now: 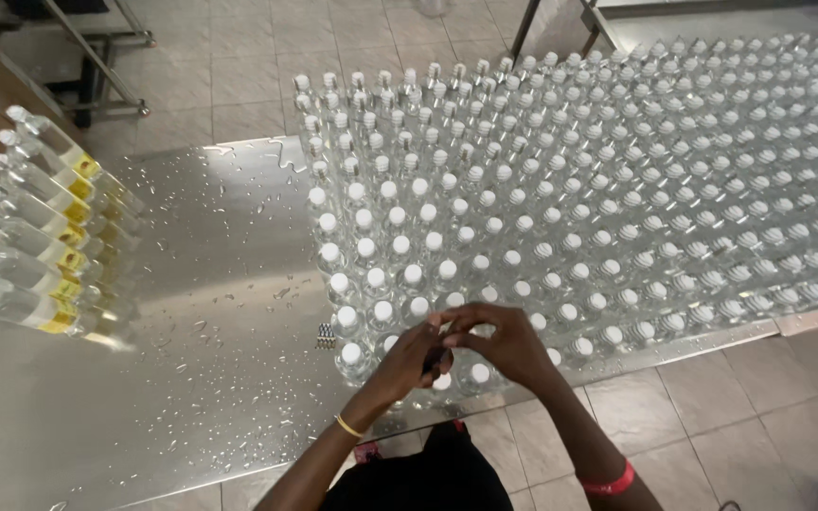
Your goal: The person repeatedly picks up white bottle caps and screws them onto clear plastic bottles arranged in rows on a stainless steel table. The person works methodically across the rows, securing each cap by hand.
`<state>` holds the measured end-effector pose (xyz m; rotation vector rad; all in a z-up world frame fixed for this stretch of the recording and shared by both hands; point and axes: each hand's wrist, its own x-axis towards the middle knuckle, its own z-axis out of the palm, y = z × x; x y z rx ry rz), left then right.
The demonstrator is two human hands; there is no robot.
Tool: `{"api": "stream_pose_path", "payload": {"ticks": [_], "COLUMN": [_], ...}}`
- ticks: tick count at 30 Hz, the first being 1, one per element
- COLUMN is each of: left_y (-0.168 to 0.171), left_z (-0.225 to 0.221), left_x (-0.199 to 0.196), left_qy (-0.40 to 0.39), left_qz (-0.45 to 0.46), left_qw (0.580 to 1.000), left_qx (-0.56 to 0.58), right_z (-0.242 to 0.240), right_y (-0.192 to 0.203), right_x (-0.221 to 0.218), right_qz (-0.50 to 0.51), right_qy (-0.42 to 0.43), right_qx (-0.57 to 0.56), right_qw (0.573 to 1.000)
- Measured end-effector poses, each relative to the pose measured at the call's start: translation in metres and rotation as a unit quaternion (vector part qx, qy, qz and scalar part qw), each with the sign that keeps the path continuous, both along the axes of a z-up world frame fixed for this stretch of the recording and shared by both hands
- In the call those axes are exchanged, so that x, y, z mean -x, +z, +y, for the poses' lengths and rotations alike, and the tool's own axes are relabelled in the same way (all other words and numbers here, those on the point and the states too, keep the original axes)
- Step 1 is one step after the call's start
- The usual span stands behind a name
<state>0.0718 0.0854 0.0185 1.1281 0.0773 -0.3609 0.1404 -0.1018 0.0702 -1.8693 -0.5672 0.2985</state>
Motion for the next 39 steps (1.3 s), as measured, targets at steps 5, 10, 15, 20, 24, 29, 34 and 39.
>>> {"api": "stream_pose_path", "payload": {"ticks": [5,10,15,20,24,29,34,39], "left_y": [-0.030,-0.042,0.007,-0.013,-0.027,-0.040,-0.022,-0.032], "left_z": [0.000,-0.002,0.002,-0.004,-0.019,-0.032,-0.040,-0.045], "left_x": [-0.032,-0.038,-0.032,-0.044,-0.050,-0.054,-0.057,-0.059], "left_qy": [-0.022,-0.037,0.016,0.112,0.155,0.163,0.161,0.156], "left_qz": [-0.018,0.008,0.069,0.087,0.162,0.166,0.167,0.162], "left_qw": [1.000,0.999,0.997,0.990,0.974,0.973,0.973,0.973], "left_qx": [-0.010,-0.009,-0.001,-0.015,-0.012,0.005,-0.017,-0.053], "right_z": [-0.005,-0.006,-0.013,-0.009,-0.014,-0.029,-0.037,-0.039], "right_y": [0.005,-0.006,-0.001,-0.032,-0.077,-0.081,-0.077,-0.089], "right_x": [-0.016,-0.032,-0.058,-0.092,-0.116,-0.122,-0.125,-0.128], "right_qz": [0.016,-0.001,-0.009,-0.020,-0.046,-0.056,-0.067,-0.045], "right_qy": [-0.012,0.014,0.044,0.064,0.165,0.244,0.272,0.249], "right_qx": [0.005,0.045,0.054,0.080,0.213,0.243,0.223,0.236], "right_qw": [1.000,0.999,0.998,0.995,0.962,0.937,0.934,0.938]}}
